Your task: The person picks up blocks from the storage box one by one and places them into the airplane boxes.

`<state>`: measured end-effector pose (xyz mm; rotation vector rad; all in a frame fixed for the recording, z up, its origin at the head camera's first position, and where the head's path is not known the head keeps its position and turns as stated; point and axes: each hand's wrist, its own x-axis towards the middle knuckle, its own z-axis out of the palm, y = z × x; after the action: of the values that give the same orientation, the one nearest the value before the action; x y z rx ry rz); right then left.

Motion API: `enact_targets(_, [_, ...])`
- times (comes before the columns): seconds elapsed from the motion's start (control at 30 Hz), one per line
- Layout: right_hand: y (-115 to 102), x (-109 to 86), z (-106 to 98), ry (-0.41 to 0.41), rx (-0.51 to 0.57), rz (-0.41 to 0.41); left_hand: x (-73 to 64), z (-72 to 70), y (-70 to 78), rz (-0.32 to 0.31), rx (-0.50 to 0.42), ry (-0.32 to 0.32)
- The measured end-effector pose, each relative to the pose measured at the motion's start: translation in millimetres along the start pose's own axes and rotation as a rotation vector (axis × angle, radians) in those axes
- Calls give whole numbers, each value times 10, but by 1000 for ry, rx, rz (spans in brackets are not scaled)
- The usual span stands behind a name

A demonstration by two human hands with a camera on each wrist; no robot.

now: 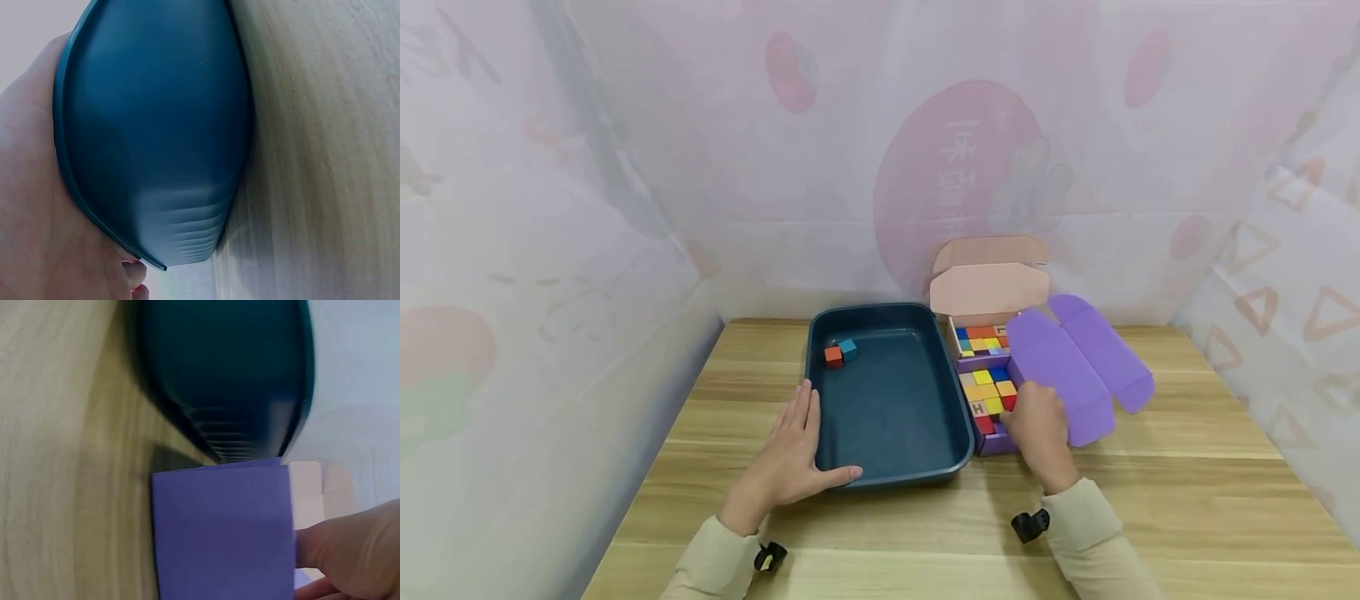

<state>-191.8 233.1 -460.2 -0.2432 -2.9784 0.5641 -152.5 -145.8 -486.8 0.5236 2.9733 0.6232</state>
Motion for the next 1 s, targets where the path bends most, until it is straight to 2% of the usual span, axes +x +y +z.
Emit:
enact_targets(0.27, [-10, 72, 21, -50, -28, -8, 6, 9, 2, -11, 5, -5])
enact_targets(0.63, [-4, 151, -6, -101, -104, -66, 6, 17, 4, -13, 8, -9])
enact_targets(1.0, [7, 159, -32, -96, -72, -43, -1, 12, -5, -18, 7, -12])
